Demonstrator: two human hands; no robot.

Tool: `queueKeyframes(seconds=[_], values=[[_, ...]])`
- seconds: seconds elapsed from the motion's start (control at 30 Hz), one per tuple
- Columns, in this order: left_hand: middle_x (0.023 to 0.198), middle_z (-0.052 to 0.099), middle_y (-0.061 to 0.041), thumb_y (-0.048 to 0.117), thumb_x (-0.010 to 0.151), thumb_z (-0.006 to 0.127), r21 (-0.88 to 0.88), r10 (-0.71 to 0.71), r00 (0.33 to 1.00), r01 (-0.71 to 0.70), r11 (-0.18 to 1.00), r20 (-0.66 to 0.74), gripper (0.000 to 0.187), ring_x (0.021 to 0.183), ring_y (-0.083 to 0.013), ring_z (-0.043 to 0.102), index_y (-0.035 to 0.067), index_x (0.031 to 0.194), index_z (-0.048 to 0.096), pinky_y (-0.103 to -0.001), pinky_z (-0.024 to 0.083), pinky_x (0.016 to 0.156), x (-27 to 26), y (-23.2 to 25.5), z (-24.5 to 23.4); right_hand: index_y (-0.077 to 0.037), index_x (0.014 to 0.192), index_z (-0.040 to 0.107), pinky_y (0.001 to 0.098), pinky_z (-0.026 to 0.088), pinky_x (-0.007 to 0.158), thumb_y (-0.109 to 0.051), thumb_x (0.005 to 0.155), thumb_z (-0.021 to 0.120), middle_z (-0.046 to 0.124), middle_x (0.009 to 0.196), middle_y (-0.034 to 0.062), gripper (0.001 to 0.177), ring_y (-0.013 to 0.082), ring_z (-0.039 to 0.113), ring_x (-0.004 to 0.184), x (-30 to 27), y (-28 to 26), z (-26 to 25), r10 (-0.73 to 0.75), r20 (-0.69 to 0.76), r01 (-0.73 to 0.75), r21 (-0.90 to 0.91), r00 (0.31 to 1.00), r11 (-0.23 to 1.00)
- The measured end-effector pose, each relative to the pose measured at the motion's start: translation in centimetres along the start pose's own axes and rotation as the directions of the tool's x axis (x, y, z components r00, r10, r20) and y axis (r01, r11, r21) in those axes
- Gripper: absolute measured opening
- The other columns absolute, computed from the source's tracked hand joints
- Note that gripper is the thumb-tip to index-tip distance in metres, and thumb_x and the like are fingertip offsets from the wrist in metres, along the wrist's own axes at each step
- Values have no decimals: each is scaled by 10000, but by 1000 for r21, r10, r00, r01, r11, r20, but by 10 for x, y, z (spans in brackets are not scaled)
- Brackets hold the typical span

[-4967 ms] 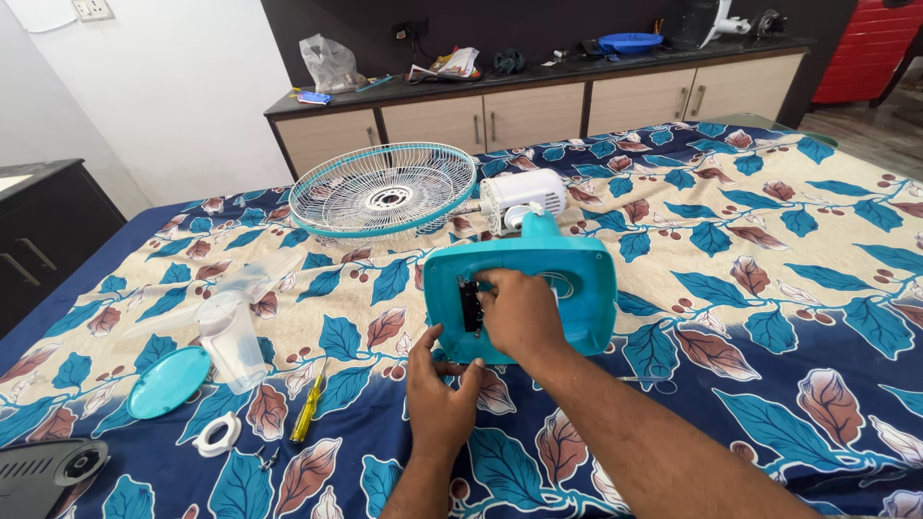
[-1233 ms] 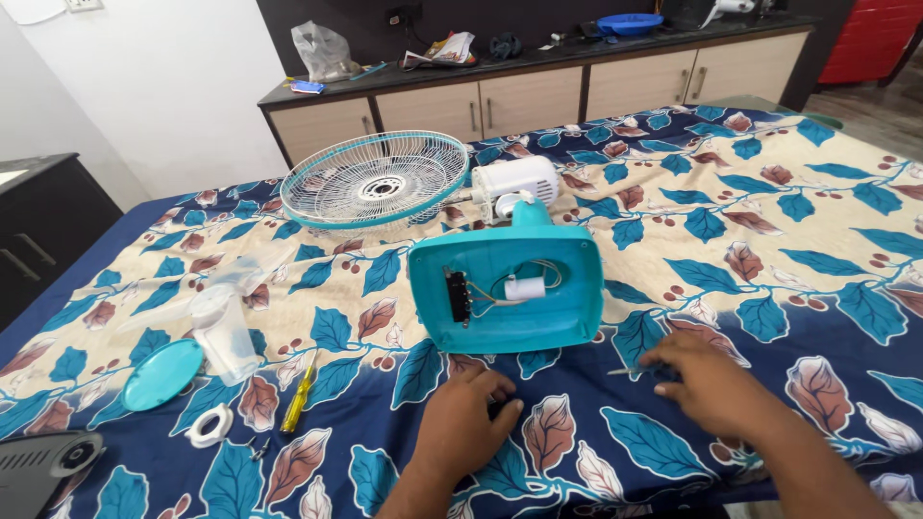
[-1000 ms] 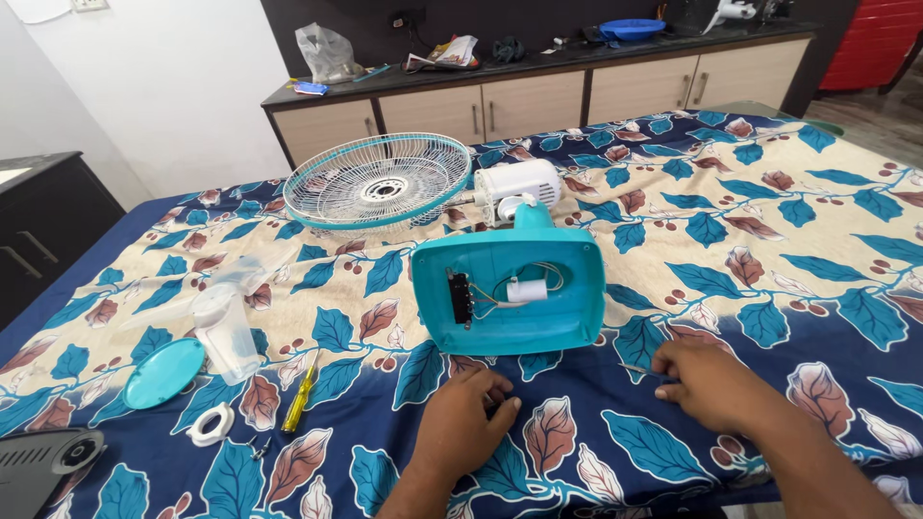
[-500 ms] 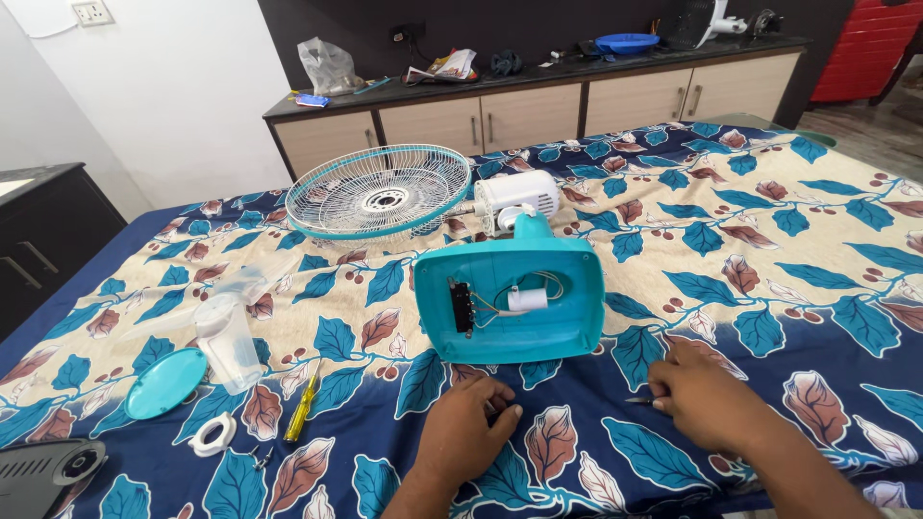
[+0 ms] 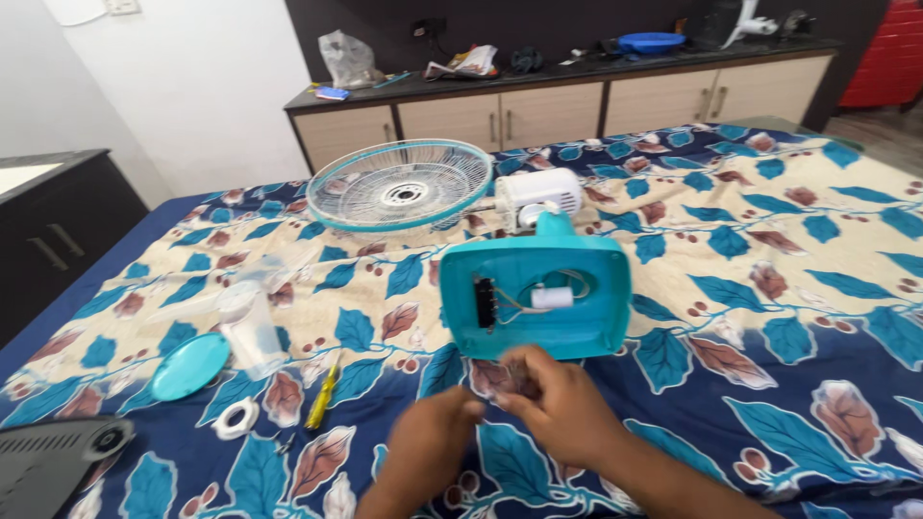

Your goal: The person repairs a small teal table fan by connecting internal wires to a switch and capacitor, then reattaching the back cover and securing it with screws. The fan blade and motor housing remain disassembled on the table during the repair.

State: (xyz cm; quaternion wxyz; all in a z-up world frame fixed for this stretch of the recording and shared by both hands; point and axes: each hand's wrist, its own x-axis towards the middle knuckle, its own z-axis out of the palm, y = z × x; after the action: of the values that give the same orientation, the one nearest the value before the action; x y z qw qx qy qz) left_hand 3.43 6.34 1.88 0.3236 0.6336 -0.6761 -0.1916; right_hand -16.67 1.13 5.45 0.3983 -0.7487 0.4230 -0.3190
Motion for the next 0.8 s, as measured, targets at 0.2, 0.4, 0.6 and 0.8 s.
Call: queueKeyframes(seconds=[0.2, 0.4, 0.6, 0.8], values=[[907, 735, -142, 406, 1001, 552, 101, -317, 744, 456, 884, -588, 311, 878, -410, 697, 186, 1027, 770, -511, 539, 749, -36, -91, -82, -132, 1342, 568, 444, 454, 1013, -299, 765, 854, 530, 1425, 123, 665, 329, 554, 1271, 24, -31, 53, -309, 176, 349, -287, 935, 892], [970, 735, -46, 415, 967, 602, 305, -251, 659, 607, 734, -709, 277, 897, -332, 706, 266, 1104, 791, -462, 555, 769, -62, -129, -131, -105, 1111, 691, 441, 450, 1035, -339, 783, 824, 565, 1391, 115, 425, 333, 544, 1284, 52, -31, 98, -437, 295, 517, -305, 850, 800], [912, 737, -5, 448, 811, 754, 241, -400, 687, 638, 731, -607, 326, 866, -264, 735, 275, 1084, 800, -416, 572, 752, -64, -141, -129, -85, 1107, 701, 478, 395, 1034, -401, 854, 766, 635, 1281, 122, 409, 329, 554, 1248, 63, -9, 124, -479, 325, 576, -370, 816, 729], [929, 772, -58, 448, 853, 785, -56, -428, 506, 596, 801, -749, 337, 824, -271, 745, 176, 1049, 822, -403, 571, 766, -74, -166, -140, -90, 1057, 708, 463, 388, 1032, -397, 867, 740, 680, 1279, 87, 363, 293, 571, 1253, 61, 2, 127, -467, 288, 546, -354, 836, 759]])
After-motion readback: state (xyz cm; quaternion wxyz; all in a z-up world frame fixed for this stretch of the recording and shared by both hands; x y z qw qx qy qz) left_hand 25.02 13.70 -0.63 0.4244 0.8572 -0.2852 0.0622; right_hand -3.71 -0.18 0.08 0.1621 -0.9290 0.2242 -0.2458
